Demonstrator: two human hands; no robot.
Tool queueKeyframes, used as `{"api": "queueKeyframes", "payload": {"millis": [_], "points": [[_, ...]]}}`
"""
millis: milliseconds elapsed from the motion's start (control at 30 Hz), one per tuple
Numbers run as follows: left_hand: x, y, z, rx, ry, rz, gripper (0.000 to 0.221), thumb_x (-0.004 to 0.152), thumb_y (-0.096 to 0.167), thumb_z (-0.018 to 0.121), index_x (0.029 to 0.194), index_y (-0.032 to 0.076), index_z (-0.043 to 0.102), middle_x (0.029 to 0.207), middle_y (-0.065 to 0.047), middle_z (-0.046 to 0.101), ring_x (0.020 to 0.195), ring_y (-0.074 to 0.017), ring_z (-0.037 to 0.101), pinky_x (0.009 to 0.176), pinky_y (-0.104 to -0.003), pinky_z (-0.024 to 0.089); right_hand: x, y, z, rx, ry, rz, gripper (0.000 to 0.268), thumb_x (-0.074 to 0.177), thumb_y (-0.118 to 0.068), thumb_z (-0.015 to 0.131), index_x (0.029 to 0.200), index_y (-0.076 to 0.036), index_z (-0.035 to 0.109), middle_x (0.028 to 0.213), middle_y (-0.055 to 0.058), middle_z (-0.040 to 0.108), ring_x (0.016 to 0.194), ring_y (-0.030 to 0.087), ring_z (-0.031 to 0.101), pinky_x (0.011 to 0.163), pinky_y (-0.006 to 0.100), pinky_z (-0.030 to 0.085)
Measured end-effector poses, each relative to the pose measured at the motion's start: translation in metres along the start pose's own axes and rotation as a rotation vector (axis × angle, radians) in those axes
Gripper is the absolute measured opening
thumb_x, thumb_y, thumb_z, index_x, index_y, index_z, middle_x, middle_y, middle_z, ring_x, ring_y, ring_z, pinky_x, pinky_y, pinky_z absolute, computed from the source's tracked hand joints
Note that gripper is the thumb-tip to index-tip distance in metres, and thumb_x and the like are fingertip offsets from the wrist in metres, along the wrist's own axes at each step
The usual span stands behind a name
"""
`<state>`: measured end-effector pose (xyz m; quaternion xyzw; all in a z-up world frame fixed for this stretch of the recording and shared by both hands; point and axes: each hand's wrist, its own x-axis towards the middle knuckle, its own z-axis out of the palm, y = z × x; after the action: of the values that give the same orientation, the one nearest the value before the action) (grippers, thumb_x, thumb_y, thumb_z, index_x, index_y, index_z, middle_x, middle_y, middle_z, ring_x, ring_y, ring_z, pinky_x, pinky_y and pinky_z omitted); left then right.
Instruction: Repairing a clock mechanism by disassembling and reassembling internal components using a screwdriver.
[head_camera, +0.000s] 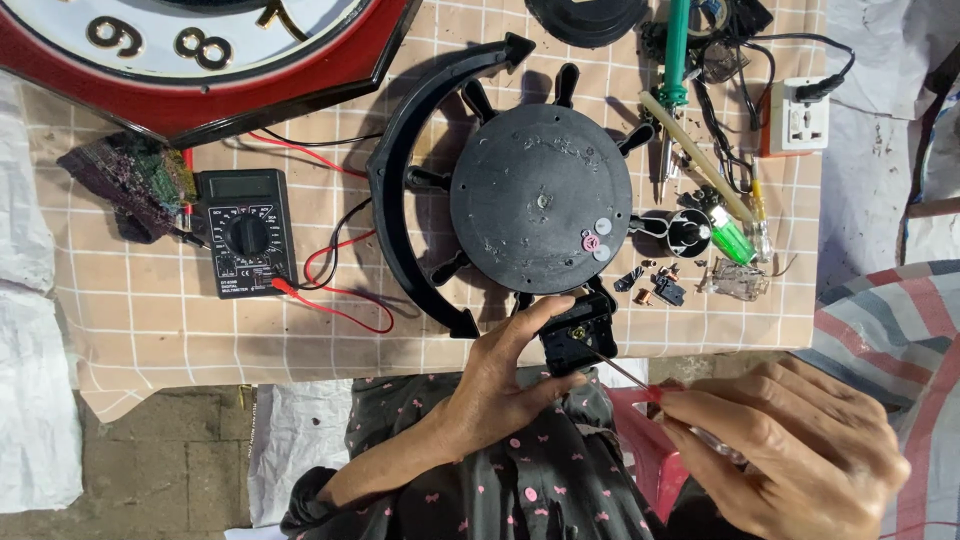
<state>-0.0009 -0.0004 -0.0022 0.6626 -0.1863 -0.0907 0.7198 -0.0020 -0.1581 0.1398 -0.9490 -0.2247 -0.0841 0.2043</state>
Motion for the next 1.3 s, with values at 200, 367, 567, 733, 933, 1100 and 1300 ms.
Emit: {"api": "queueKeyframes", "payload": {"millis": [200, 367, 567, 733, 933, 1100, 1300], "points": [[0.0020, 0.0026, -0.0003, -0.017, -0.003, -0.005, 0.054, 0.078, 0.012, 0.065, 0.124, 0.006, 0.037, 0.125, -0.014, 0.047, 0.120, -0.0265, 0.046, 0.104, -0.037, 0.036, -0.0035, 0.0030, -0.0022, -0.029, -0.005, 0.006, 0.004, 0.071, -0.007, 0.065, 0.073, -0.005, 0.062, 0.062, 0.005, 0.060, 0.051, 0.016, 0.055, 0.052, 0.029, 0.046], [0.0019, 0.0022, 0.0001, -0.015, -0.015, -0.032, 0.055, 0.078, 0.014, 0.065, 0.124, 0.007, 0.037, 0.125, -0.014, 0.047, 0.119, -0.0261, 0.046, 0.103, -0.037, 0.035, -0.0036, 0.0045, 0.0011, -0.026, -0.021, 0.006, 0.005, 0.072, -0.007, 0.064, 0.070, -0.006, 0.060, 0.063, 0.006, 0.059, 0.054, 0.017, 0.056, 0.054, 0.029, 0.047], [0.0023, 0.0029, 0.0009, 0.001, -0.001, -0.003, 0.056, 0.075, 0.007, 0.068, 0.123, 0.008, 0.038, 0.123, -0.013, 0.050, 0.116, -0.0250, 0.050, 0.101, -0.034, 0.038, -0.0048, 0.0048, 0.0028, -0.074, -0.039, 0.016, 0.002, 0.074, -0.010, 0.063, 0.076, -0.008, 0.062, 0.067, 0.005, 0.060, 0.058, 0.018, 0.058, 0.059, 0.032, 0.048], [0.0016, 0.0026, 0.0003, -0.001, 0.004, 0.018, 0.055, 0.077, 0.009, 0.067, 0.123, 0.007, 0.038, 0.124, -0.014, 0.048, 0.117, -0.0258, 0.049, 0.101, -0.035, 0.038, -0.0029, 0.0031, 0.0025, -0.054, -0.033, 0.025, 0.003, 0.074, -0.009, 0.064, 0.074, -0.008, 0.062, 0.066, 0.005, 0.061, 0.057, 0.018, 0.058, 0.058, 0.030, 0.047], [0.0009, 0.0011, 0.0013, 0.015, 0.002, 0.031, 0.058, 0.075, 0.006, 0.069, 0.124, 0.007, 0.037, 0.124, -0.014, 0.049, 0.117, -0.0261, 0.049, 0.102, -0.036, 0.039, 0.0003, 0.0025, 0.0017, -0.039, -0.023, 0.000, 0.003, 0.074, -0.009, 0.063, 0.074, -0.007, 0.061, 0.064, 0.005, 0.059, 0.054, 0.017, 0.056, 0.055, 0.029, 0.045], [0.0010, 0.0016, 0.0009, -0.008, -0.007, 0.016, 0.058, 0.076, 0.008, 0.068, 0.125, 0.008, 0.036, 0.125, -0.014, 0.048, 0.118, -0.0259, 0.048, 0.103, -0.035, 0.037, -0.0032, 0.0030, 0.0019, -0.064, -0.034, 0.026, 0.002, 0.074, -0.010, 0.063, 0.074, -0.008, 0.062, 0.065, 0.005, 0.060, 0.056, 0.018, 0.057, 0.056, 0.031, 0.047], [0.0009, 0.0016, 0.0004, -0.014, -0.005, 0.005, 0.055, 0.078, 0.011, 0.066, 0.124, 0.008, 0.037, 0.125, -0.014, 0.048, 0.118, -0.0258, 0.048, 0.102, -0.035, 0.037, -0.0032, 0.0043, 0.0007, -0.049, -0.034, 0.008, 0.003, 0.073, -0.009, 0.064, 0.072, -0.007, 0.061, 0.063, 0.006, 0.059, 0.053, 0.018, 0.056, 0.054, 0.030, 0.046]]}}
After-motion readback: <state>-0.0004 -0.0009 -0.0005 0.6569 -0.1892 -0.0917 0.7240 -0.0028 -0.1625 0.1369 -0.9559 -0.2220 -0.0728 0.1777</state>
